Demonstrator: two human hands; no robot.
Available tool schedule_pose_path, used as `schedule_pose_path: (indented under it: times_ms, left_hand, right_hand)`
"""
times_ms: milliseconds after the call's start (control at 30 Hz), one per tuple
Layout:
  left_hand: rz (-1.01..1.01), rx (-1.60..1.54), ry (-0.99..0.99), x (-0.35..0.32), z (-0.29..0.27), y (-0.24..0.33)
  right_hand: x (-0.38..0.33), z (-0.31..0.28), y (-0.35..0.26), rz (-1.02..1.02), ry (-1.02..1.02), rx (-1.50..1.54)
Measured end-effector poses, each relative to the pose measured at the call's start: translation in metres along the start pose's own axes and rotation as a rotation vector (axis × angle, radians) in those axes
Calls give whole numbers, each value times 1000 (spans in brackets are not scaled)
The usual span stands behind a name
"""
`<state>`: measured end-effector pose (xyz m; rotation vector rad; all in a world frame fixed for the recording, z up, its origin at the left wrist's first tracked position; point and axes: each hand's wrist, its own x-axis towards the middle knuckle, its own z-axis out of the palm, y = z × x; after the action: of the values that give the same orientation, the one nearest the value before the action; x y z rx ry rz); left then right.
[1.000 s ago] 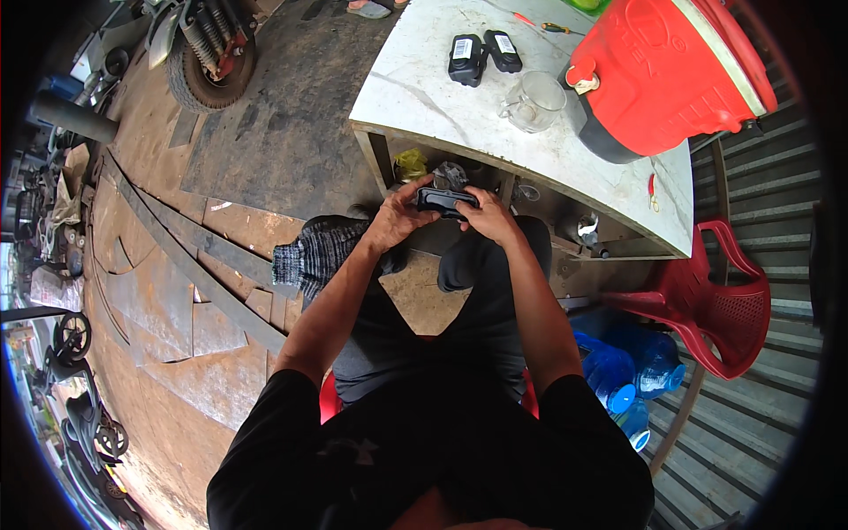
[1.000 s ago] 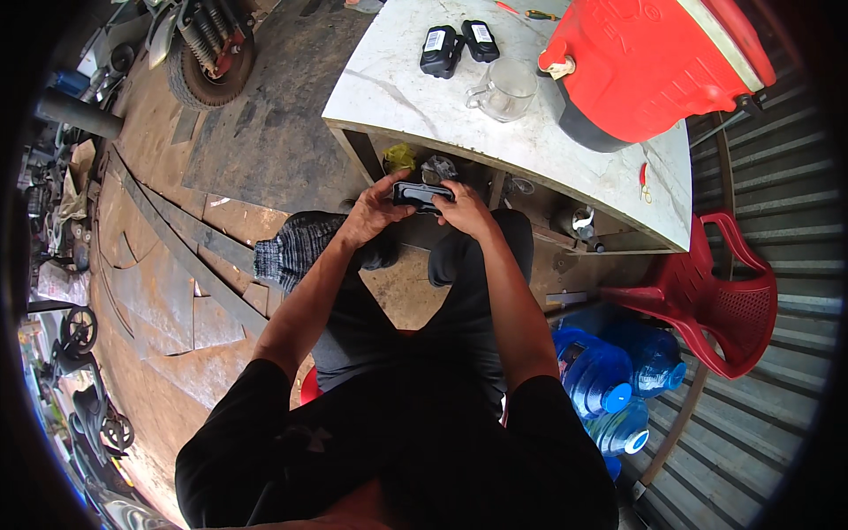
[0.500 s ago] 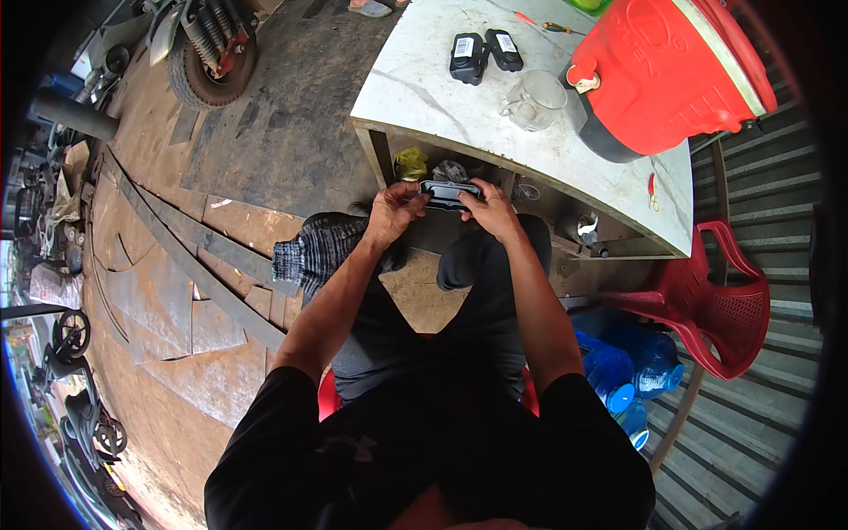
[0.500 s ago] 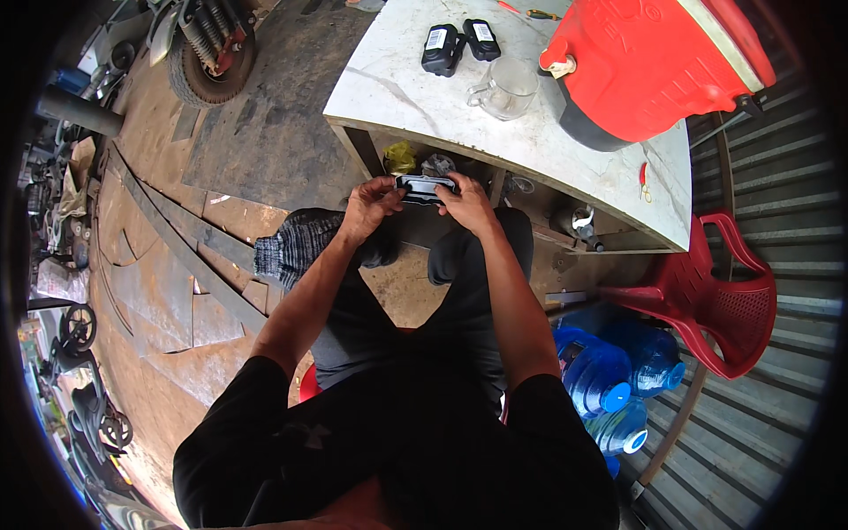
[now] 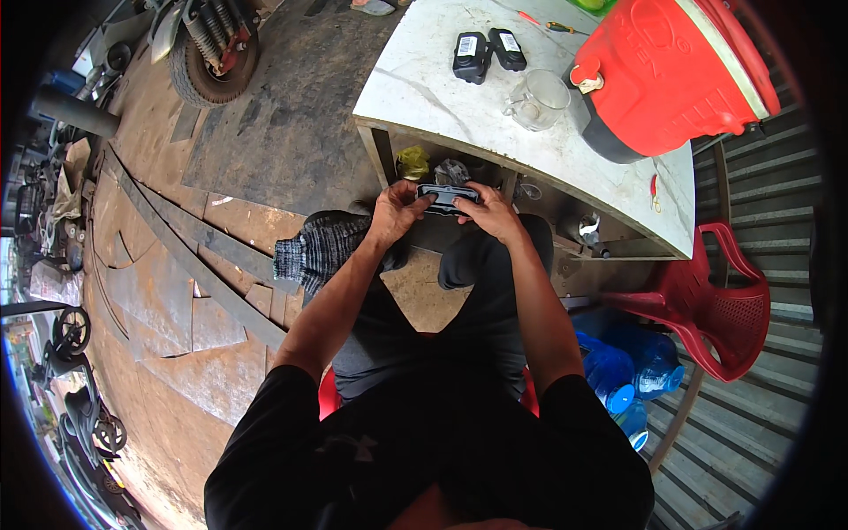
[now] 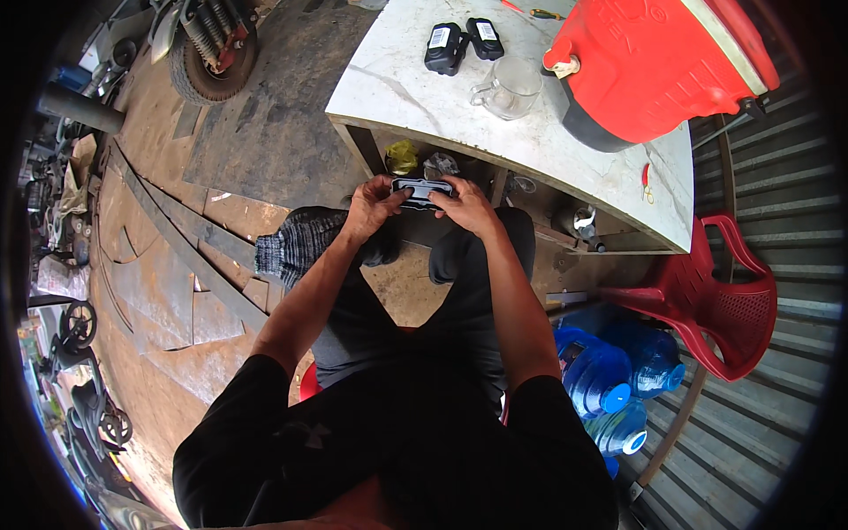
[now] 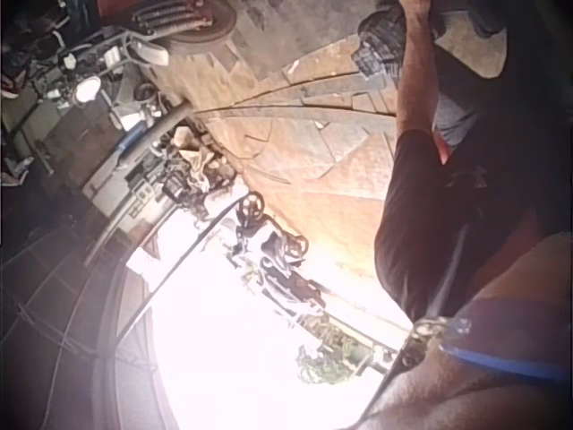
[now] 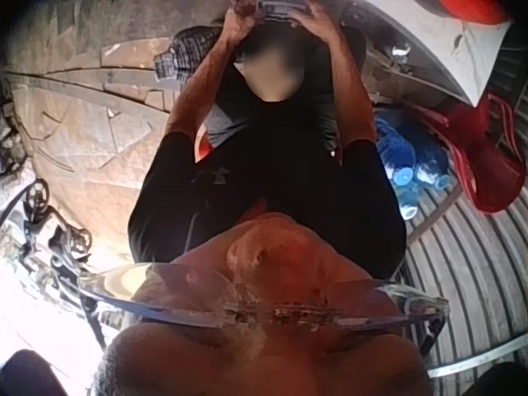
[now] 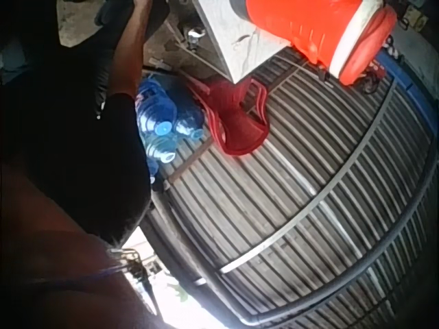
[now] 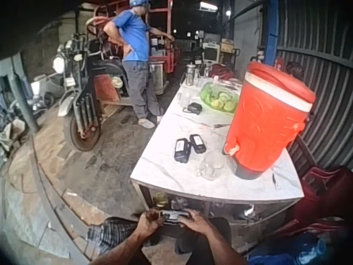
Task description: Cleaning and inspecting small electronic components or batteries on a workbench.
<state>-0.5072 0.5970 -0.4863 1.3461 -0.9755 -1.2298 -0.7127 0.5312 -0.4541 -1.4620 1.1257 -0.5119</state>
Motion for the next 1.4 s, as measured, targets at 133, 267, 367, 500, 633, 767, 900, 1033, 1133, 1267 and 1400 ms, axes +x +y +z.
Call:
schedule_pose_path:
  times_ms: [133, 267, 367, 500, 633, 767, 900, 1033, 1133, 1267, 1400]
  left_hand:
    - [-49, -32, 22, -2, 3, 7]
    - [-45, 8, 47, -3, -1, 6]
    - [-42, -88, 52, -2, -6, 5]
    - [-139, -93, 35, -3, -8, 12]
    - [-434, -205, -17, -3, -12, 13]
    - [-523, -252, -50, -6, -15, 16]
    - [-557, -176, -45, -7, -13, 20]
    - [-509, -158, -96, -8, -4, 30]
    - [-480, -152, -136, -8, -6, 30]
    - [-440, -111, -186, -8, -5, 28]
    - [-392, -50, -220, -10, -2, 28]
  right_hand:
    - [3, -4, 1, 14, -95, -27]
    - [0, 1, -4, -78, -85, 103]
    - [-5, 5, -9, -207, 43, 6]
    - [-11, 4, -15, -221, 58, -58]
    - [-4, -2, 3, -239, -95, -193]
    - [-3, 0, 4, -268, -189, -229]
    - [-6, 3, 1, -278, -259, -264]
    - [-2, 2, 20, -334, -216, -376]
    - [-2, 6, 6, -163, -247, -288]
    - [-2, 10, 6, -135, -284, -248]
    - [-6, 10, 4, -283, -309, -250]
